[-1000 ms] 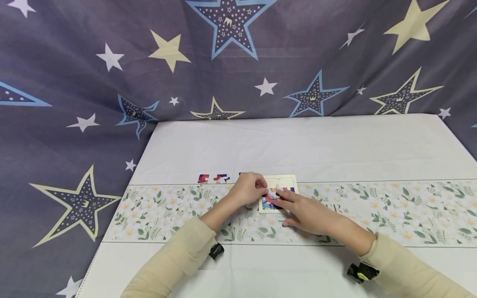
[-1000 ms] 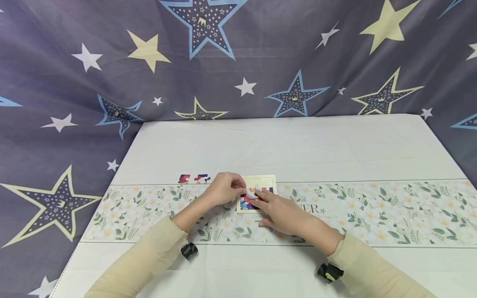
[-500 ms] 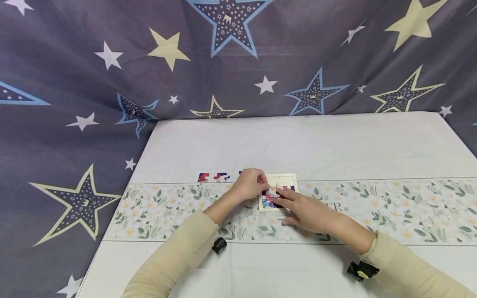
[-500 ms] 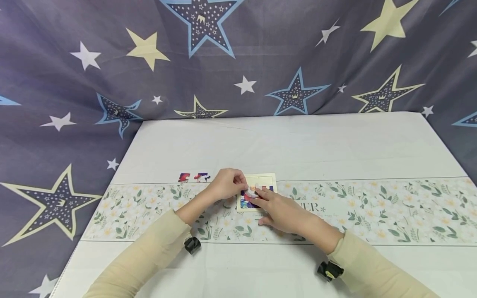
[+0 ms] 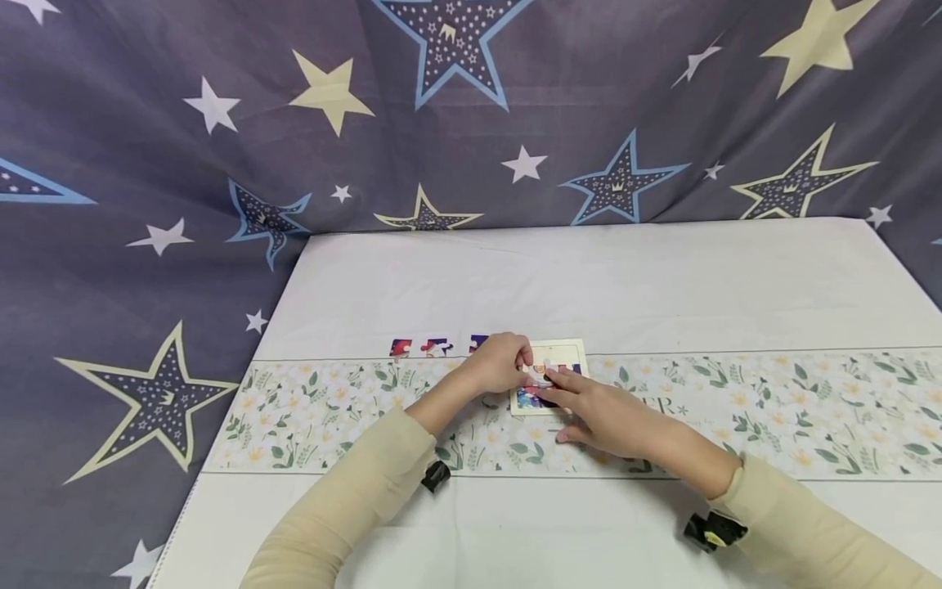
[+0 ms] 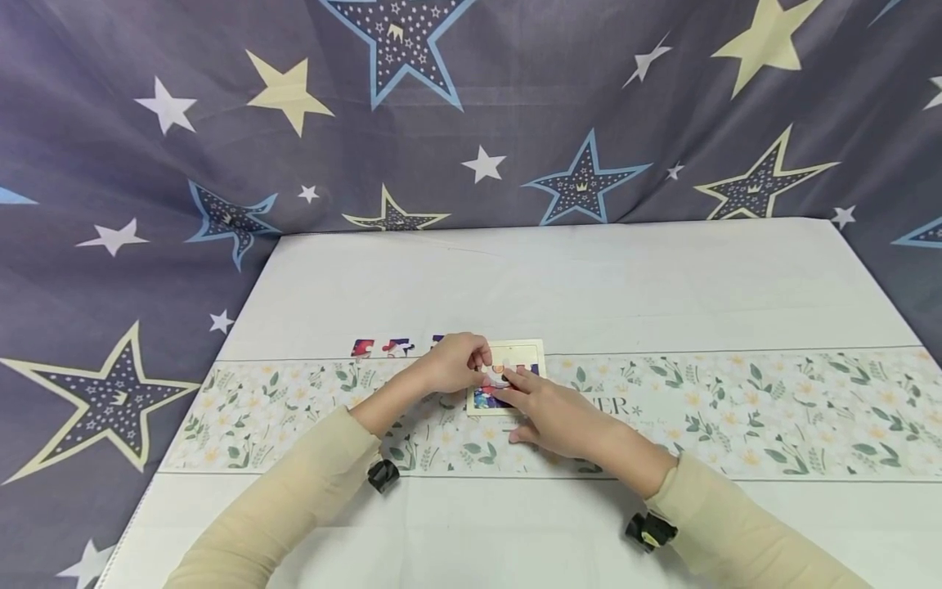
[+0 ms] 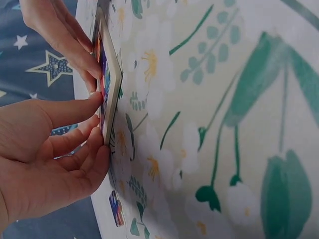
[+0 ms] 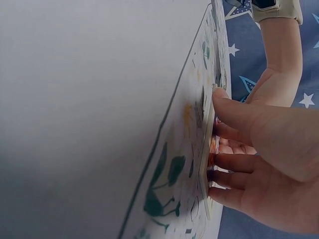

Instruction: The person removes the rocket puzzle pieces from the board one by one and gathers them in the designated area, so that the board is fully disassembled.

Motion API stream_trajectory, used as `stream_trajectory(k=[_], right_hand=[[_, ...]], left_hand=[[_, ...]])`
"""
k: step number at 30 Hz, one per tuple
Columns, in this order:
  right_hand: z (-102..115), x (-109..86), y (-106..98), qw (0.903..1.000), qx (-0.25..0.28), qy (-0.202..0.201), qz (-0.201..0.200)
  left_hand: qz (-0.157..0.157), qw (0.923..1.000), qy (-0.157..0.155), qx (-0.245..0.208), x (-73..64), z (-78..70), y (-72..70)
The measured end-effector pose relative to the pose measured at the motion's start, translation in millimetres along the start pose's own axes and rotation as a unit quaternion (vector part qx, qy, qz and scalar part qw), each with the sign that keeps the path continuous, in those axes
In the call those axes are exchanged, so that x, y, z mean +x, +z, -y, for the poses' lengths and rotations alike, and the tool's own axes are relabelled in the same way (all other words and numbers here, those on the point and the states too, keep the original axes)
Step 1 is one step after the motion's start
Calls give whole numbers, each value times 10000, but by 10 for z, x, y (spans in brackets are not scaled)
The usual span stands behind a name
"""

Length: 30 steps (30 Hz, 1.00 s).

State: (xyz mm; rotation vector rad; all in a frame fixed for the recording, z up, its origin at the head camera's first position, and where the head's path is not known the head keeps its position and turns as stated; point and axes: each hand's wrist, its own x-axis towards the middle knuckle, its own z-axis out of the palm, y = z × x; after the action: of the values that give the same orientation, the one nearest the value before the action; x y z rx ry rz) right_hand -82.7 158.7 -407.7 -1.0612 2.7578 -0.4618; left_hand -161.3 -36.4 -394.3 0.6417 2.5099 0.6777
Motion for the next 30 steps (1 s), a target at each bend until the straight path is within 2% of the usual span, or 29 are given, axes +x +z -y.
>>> stream_trajectory(k=[8, 15, 23, 30], right_hand=[[8, 20, -16, 9999, 21, 103, 118], [16, 10, -24, 9997, 64, 155, 157], [25, 1, -7, 9997, 113, 153, 173], [21, 1, -11, 9998, 124, 143, 118]], left_hand=[[58, 9999, -74, 99, 15, -25, -15], [-94, 9999, -134, 8, 24, -33, 2], [-331, 9979, 65, -561, -37, 42, 31], [-339, 9938, -192, -1039, -88, 94, 28]])
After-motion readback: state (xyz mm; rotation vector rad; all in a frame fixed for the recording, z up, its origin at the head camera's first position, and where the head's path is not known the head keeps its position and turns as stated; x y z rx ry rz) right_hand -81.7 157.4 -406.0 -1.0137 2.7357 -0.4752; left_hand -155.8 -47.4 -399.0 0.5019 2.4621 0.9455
